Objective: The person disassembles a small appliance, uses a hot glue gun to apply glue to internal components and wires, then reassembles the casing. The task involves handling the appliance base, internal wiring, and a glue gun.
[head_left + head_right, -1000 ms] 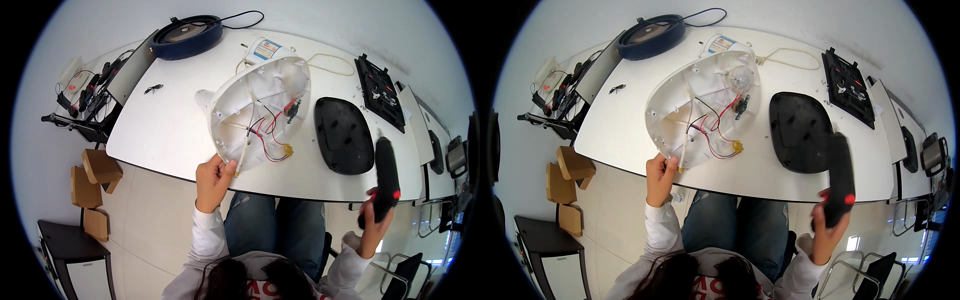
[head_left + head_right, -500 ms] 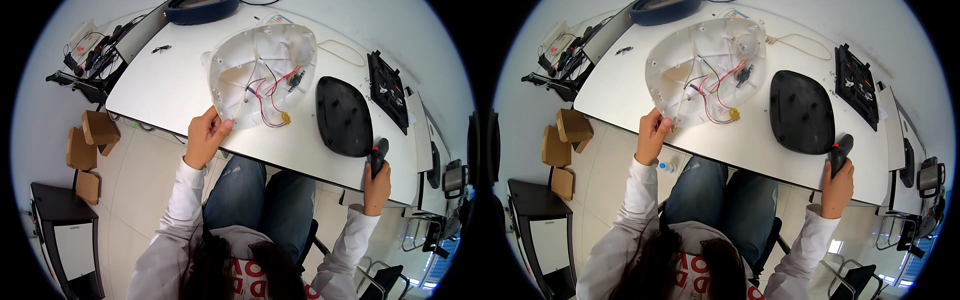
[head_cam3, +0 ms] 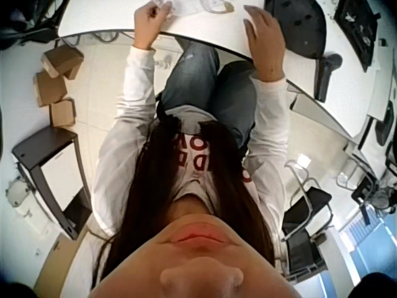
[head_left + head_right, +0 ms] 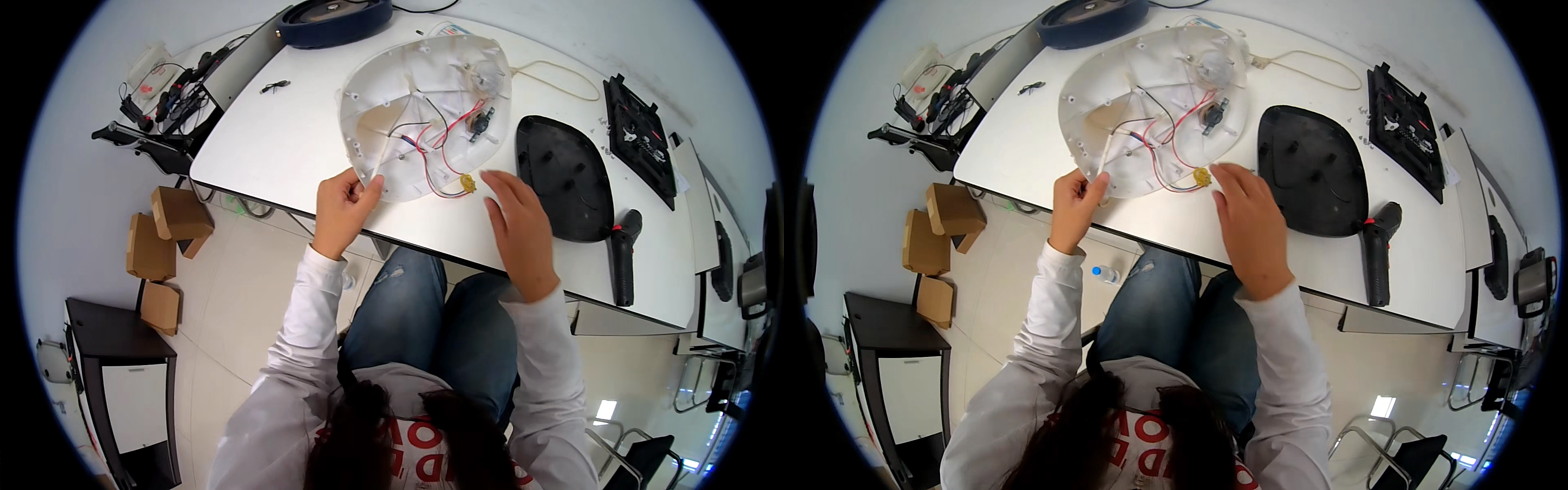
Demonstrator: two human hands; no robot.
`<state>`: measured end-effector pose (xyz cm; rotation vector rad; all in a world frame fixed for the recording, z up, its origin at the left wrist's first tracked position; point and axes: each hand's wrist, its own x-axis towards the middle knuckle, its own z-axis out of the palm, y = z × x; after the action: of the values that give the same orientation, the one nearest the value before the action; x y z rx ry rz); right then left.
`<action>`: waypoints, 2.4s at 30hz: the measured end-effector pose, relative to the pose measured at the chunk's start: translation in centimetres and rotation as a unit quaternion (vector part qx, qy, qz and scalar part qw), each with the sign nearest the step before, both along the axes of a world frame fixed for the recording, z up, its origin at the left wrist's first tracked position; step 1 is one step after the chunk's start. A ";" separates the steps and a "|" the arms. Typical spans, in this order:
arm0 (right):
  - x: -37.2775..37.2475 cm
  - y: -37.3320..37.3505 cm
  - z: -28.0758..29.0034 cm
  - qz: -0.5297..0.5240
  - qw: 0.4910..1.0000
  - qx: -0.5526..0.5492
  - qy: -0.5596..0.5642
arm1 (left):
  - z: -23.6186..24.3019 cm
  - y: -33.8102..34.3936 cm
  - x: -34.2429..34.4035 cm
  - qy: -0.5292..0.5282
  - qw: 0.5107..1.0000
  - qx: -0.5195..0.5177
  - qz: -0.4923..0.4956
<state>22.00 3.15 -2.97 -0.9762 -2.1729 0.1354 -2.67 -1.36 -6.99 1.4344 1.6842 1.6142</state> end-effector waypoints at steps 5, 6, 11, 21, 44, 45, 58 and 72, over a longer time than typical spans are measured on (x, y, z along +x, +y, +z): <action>-2.4 2.1 -1.4 0.023 0.997 -0.070 -0.028 | -0.2 0.0 -0.1 0.012 1.000 -0.015 -0.002; -2.4 2.2 -1.5 0.026 0.995 -0.091 -0.019 | -0.3 0.0 -0.2 0.015 1.000 -0.010 0.002; -1.8 1.9 -1.6 0.043 0.996 -0.078 0.012 | -0.1 -0.1 0.2 -0.006 1.000 -0.006 0.009; -7.8 0.0 -0.6 0.111 0.881 -0.327 0.324 | -0.1 0.1 0.1 -0.009 1.000 -0.009 0.001; -11.7 1.4 -3.0 0.037 0.862 -0.321 0.391 | 0.4 -0.2 0.4 -0.038 0.999 -0.012 -0.004; -11.7 1.5 -2.9 0.038 0.850 -0.339 0.402 | 0.6 -0.2 0.5 -0.044 0.999 -0.013 -0.007; -8.7 1.6 -1.4 0.124 0.765 -0.492 0.397 | 0.2 -0.2 -0.1 0.001 1.000 -0.027 -0.006; -9.3 -1.3 -1.9 0.049 0.847 -0.362 0.387 | 0.2 -0.2 0.2 -0.019 1.000 -0.024 0.000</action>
<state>12.74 1.86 -4.86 -0.9536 -1.3874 1.2493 -2.44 -1.60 -6.77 1.3727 1.6893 1.5800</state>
